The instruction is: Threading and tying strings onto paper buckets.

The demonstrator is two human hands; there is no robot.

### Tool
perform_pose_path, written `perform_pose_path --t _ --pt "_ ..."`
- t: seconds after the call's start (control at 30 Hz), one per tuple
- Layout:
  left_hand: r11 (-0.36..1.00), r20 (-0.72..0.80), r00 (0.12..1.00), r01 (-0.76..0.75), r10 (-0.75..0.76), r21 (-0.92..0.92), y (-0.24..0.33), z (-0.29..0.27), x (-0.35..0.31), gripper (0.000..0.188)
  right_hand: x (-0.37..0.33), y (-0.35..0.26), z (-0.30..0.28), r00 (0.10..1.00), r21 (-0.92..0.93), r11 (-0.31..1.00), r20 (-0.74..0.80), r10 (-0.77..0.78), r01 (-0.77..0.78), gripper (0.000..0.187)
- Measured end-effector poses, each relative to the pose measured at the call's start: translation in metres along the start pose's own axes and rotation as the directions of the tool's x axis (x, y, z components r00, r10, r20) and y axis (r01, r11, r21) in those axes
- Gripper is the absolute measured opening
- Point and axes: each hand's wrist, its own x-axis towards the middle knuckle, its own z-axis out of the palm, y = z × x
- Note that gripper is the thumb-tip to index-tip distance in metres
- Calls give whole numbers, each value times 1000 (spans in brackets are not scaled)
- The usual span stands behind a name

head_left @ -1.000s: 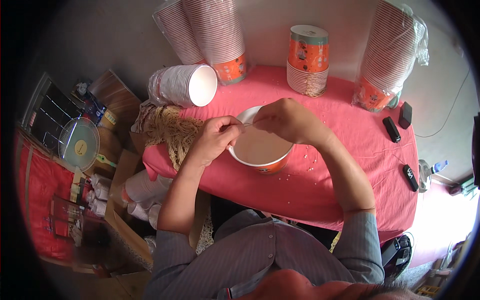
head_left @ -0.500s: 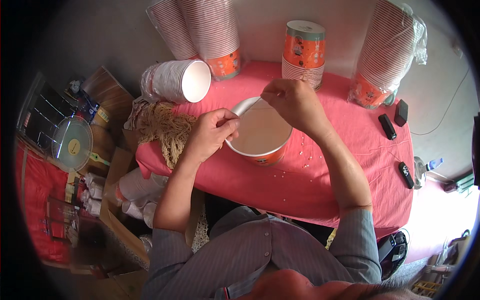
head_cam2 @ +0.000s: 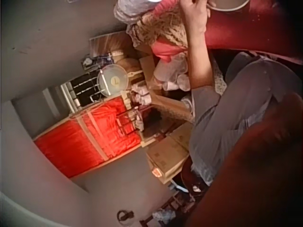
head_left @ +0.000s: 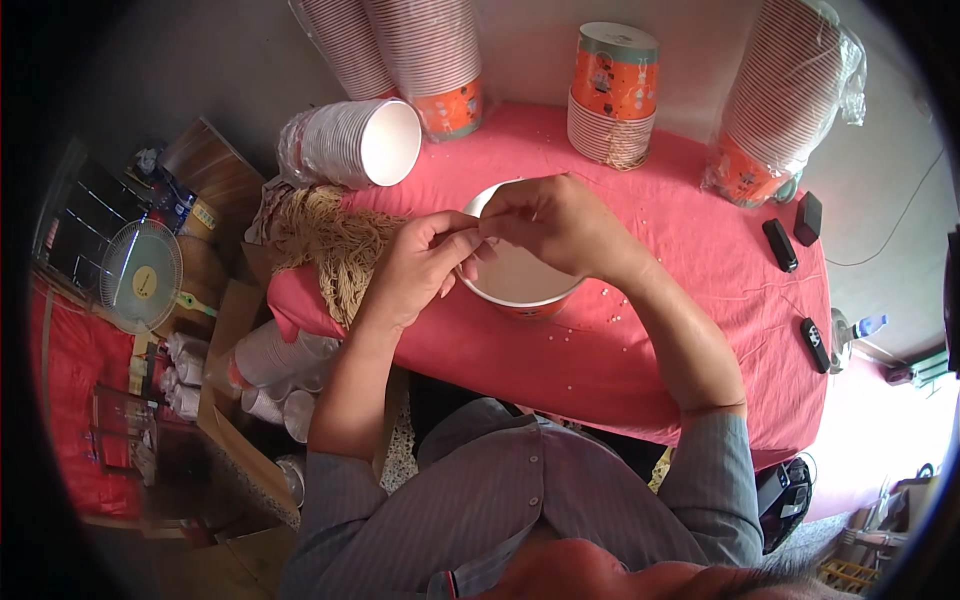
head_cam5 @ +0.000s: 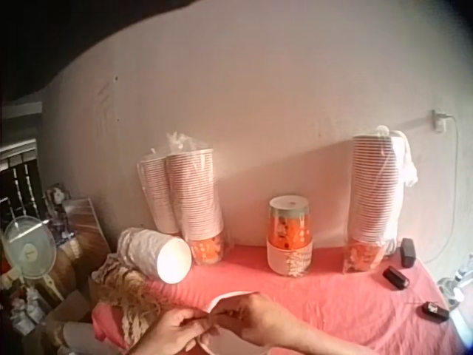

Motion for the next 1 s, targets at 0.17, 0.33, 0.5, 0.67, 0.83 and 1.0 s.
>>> perform_pose_path --t 0.17,0.33,0.5,0.67,0.83,1.0 --pt "1000 11 1000 -1 1 -16 0 2 -5 23 3 5 6 995 151 984 5 96 -95 14" --pt "1000 -7 1000 -6 6 -1 0 2 -6 23 4 3 9 997 172 982 -4 77 -75 11" --pt "1000 -22 1000 -16 16 -21 -6 2 -6 23 6 11 11 997 209 975 -13 79 -74 13" --pt "998 -51 999 -18 15 -54 2 7 -11 17 7 12 7 995 201 974 19 100 -102 16" --pt "996 -58 998 -40 35 -78 1 7 -12 15 3 11 -5 995 21 995 3 -99 98 20" --pt "998 -60 997 -56 54 -27 1 6 -13 15 3 3 -10 987 17 999 152 46 -49 19"
